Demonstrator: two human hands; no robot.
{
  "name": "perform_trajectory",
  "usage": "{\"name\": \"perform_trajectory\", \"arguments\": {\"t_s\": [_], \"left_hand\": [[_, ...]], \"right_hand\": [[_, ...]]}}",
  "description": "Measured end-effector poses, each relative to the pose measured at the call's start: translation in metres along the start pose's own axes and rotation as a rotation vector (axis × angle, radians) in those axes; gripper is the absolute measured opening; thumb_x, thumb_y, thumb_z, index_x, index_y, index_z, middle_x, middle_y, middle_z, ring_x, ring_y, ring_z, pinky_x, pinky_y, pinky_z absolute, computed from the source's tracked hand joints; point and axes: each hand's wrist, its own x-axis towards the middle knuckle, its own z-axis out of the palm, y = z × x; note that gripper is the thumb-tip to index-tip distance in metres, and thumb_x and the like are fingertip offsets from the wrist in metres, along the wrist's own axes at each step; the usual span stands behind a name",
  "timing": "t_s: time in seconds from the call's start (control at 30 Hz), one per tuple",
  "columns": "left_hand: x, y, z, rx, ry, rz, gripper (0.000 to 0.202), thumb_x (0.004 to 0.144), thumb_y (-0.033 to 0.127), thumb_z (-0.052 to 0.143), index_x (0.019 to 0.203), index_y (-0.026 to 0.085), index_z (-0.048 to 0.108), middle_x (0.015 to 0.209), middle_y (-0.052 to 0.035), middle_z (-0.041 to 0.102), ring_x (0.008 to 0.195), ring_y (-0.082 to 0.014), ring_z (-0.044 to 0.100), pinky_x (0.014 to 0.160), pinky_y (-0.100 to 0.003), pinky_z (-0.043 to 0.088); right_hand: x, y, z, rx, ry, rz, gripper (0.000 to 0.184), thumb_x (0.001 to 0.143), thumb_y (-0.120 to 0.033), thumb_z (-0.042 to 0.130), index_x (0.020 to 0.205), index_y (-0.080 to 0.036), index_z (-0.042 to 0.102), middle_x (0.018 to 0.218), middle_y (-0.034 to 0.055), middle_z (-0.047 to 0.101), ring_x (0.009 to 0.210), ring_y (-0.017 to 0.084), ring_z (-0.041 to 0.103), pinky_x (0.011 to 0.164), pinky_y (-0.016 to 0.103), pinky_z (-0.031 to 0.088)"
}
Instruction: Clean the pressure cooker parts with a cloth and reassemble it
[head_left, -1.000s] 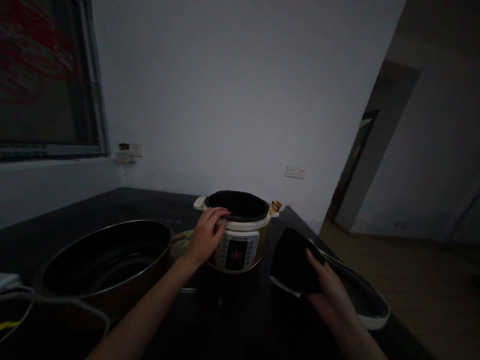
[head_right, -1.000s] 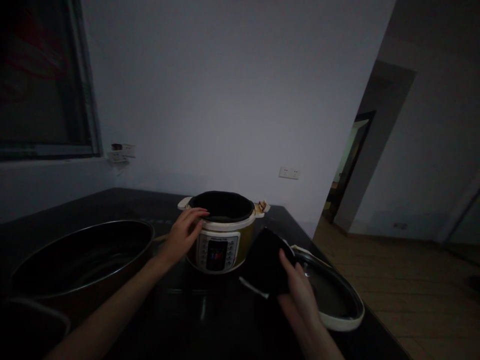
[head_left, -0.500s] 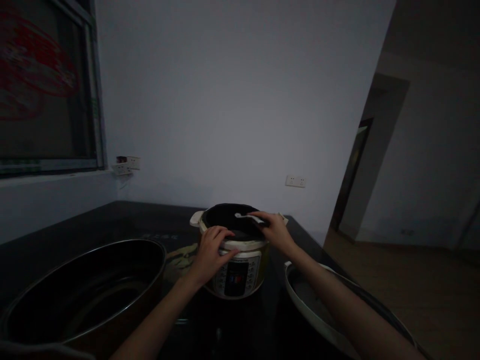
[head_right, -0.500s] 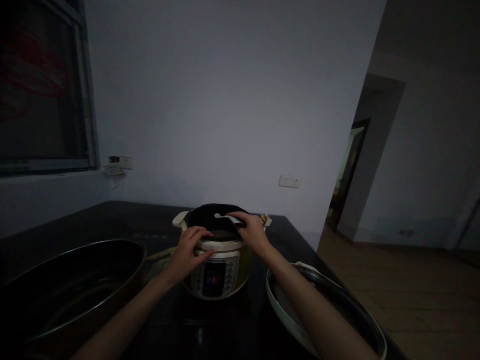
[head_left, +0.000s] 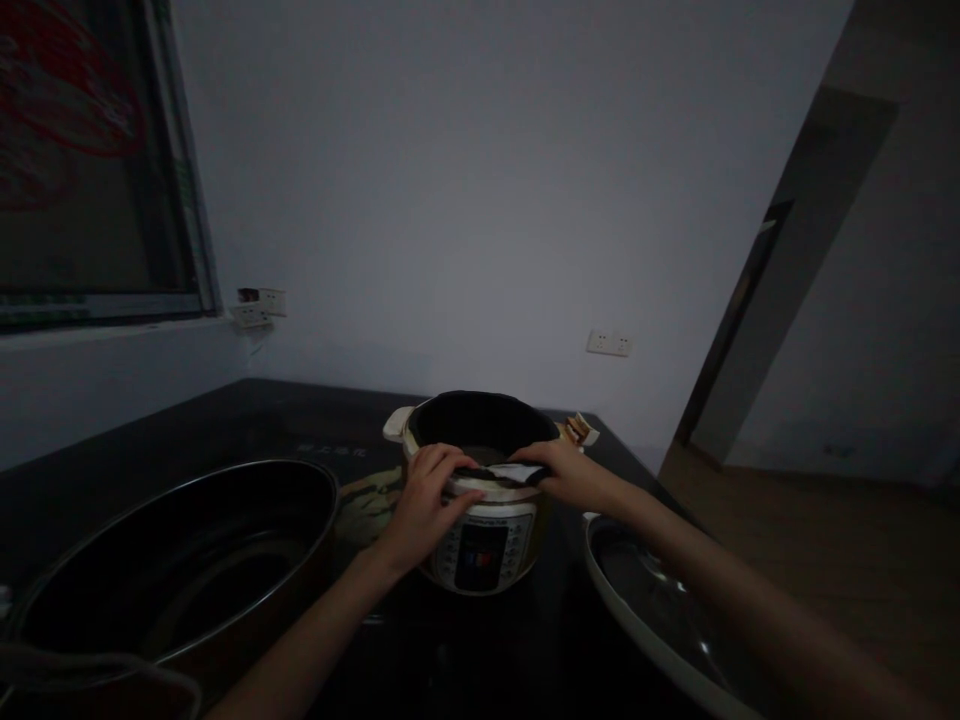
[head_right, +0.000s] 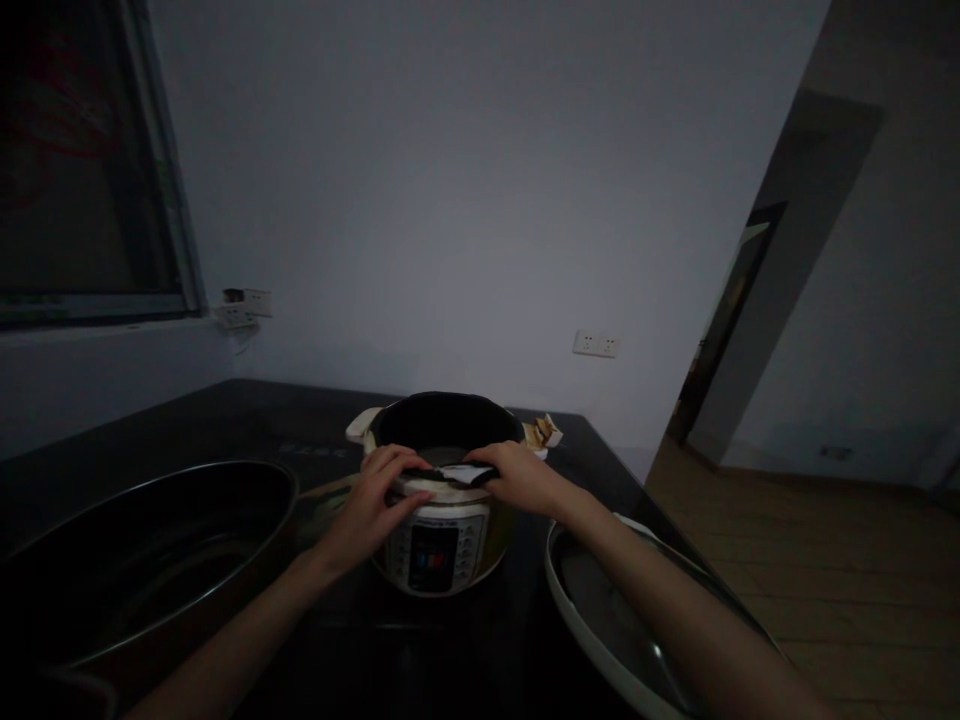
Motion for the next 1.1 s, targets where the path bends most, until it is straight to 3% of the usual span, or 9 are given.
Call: {"name": "perform_trajectory", "arguments": {"t_s": [0.27,0.6,0.73,0.87,0.97,1.1], "left_hand": [[-0.023,0.021,-0.014,-0.003,-0.007,-0.039,0.019,0.082,0.028,0.067,0.1,0.023,0.065,0.103,-0.0054,0.061,0.104,-0.024,0.053,0.093,-0.039,0.04],[-0.045,0.04,-0.032,0.111,0.076,0.134,0.024,0.08,0.035,0.071,0.102,0.028,0.065,0.093,-0.001,0.065,0.089,-0.0199,0.06,0.084,-0.035,0.041],[-0.049,0.038,-0.042,0.136,0.042,0.199,0.029,0.078,0.035,0.073,0.106,0.029,0.065,0.093,-0.0015,0.067,0.087,-0.02,0.062,0.083,-0.035,0.044],[-0.06,0.024,-0.048,0.05,0.01,0.216,0.04,0.087,0.025,0.062,0.125,0.032,0.056,0.105,-0.0031,0.068,0.098,-0.0198,0.062,0.09,-0.033,0.046],[-0.066,0.014,-0.052,-0.022,0.125,0.145,0.037,0.089,0.015,0.054,0.122,0.033,0.057,0.11,-0.0012,0.066,0.106,-0.0182,0.06,0.099,-0.034,0.043],[-0.047,0.004,-0.066,-0.057,0.36,-0.113,0.021,0.091,0.018,0.05,0.103,0.028,0.064,0.106,0.0001,0.066,0.103,-0.0167,0.06,0.094,-0.032,0.046]], "right_hand": [[-0.02,-0.016,0.002,0.084,-0.045,-0.068,0.048,0.069,0.0,0.048,0.108,-0.015,0.07,0.104,0.0097,0.072,0.098,0.022,0.065,0.087,0.035,0.047],[-0.037,-0.041,0.002,0.172,-0.082,-0.105,0.035,0.081,-0.009,0.052,0.109,-0.02,0.069,0.1,0.0072,0.072,0.092,0.021,0.063,0.084,0.035,0.045],[-0.04,-0.055,0.003,0.177,-0.08,-0.066,0.037,0.075,-0.005,0.053,0.102,-0.022,0.072,0.096,0.0054,0.073,0.088,0.021,0.065,0.08,0.033,0.047],[-0.035,-0.055,-0.005,0.255,-0.15,-0.037,0.048,0.068,-0.001,0.048,0.101,-0.026,0.072,0.096,0.0011,0.075,0.088,0.02,0.068,0.079,0.029,0.049],[-0.019,-0.043,-0.015,0.291,-0.206,-0.007,0.055,0.065,-0.001,0.043,0.104,-0.027,0.072,0.095,-0.002,0.075,0.089,0.021,0.069,0.079,0.03,0.051],[0.011,-0.03,-0.022,0.26,-0.01,0.028,0.054,0.064,-0.002,0.045,0.105,-0.025,0.071,0.103,-0.002,0.073,0.096,0.022,0.067,0.089,0.035,0.049]]}}
